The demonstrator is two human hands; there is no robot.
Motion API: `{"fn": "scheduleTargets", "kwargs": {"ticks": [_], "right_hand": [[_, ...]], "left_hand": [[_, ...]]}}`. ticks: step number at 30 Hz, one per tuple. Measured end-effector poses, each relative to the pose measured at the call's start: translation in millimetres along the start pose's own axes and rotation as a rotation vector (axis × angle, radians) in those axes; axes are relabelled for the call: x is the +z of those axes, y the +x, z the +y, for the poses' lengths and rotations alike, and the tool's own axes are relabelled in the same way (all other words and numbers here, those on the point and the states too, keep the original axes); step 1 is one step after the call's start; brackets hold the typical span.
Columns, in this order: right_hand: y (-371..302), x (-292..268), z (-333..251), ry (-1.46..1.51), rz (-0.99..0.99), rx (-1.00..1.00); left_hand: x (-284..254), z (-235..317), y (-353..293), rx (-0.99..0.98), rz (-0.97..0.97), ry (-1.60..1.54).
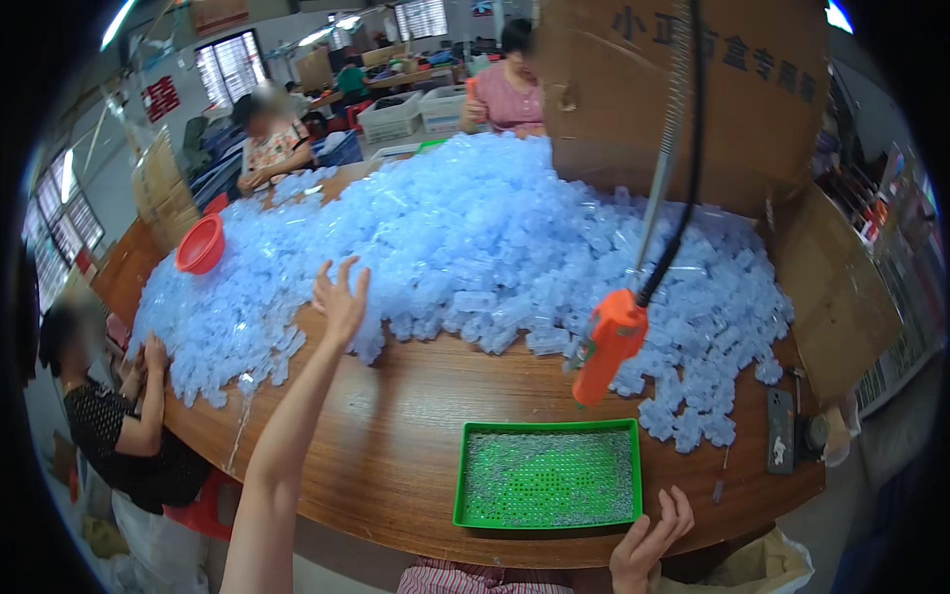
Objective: The person assembles plastic components by picking up a screw from a tray with a power screwdriver and driving it into a clear plastic housing. They repeat this process, placing the finished parts on the table and picking up new housings to continue.
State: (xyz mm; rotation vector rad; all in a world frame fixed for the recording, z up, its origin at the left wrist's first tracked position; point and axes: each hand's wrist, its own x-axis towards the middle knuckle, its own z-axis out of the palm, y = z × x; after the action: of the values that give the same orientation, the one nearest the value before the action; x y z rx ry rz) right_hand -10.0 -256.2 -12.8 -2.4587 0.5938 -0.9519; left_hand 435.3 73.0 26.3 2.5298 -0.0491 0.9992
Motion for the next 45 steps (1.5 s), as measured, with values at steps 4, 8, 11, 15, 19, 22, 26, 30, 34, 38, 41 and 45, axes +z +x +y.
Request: {"fn": "scheduleTargets", "kwargs": {"ticks": [4, 8, 11, 15, 19, 22, 26, 30, 34, 38, 41, 45], "right_hand": [[6.0, 0.8, 1.0, 0.023, 0.098, -0.015], [14.2, 3.8, -0.6, 0.098, 0.088, 0.003], [19.1, 0.2, 4.1, 0.161, 0.052, -0.017], [67.3, -0.1, 5.7, 0.223, 0.048, -0.097], [157.1, 43.2, 2.6, 0.21, 0.009, -0.218], [226.0, 94.3, 14.3, 0.095, -0.065, -0.298], [316.0, 153.2, 19.5, 0.153, -0.283, -0.355], [374.8, 201.6, 10.6, 0.24, -0.122, -0.387], [392.9, 224.5, -45.6, 0.004, -0.313, -0.223], [381.0, 250.1, -74.3, -0.091, -0.435, -0.068], [358.9, 259.7, -87.4, -0.072, -0.37, -0.073], [332.1, 246.3, -99.1, 0.004, -0.427, -0.242]], "left_hand": [[43.4, -34.1, 19.1, -0.026, -0.248, -0.106], [12.7, -12.3, -1.5, 0.149, -0.324, -0.218], [-4.7, 17.6, -28.5, 0.255, -0.256, -0.257], [-24.7, 36.1, -67.7, 0.425, -0.375, -0.116], [-49.9, 58.9, -107.2, 0.504, -0.48, -0.171], [-73.5, 72.1, -119.1, 0.573, -0.595, -0.321], [-94.1, 48.8, -130.0, 0.799, -0.473, 0.062], [-83.0, 0.3, -132.8, 0.722, -0.419, 0.153], [-83.7, -16.2, -138.9, 0.343, -0.566, 0.006], [-79.8, -12.6, -135.2, 0.421, -0.625, -0.095], [-74.2, -13.5, -136.2, 0.443, -0.607, -0.128], [-78.5, -10.2, -132.8, 0.428, -0.591, -0.18]]}}
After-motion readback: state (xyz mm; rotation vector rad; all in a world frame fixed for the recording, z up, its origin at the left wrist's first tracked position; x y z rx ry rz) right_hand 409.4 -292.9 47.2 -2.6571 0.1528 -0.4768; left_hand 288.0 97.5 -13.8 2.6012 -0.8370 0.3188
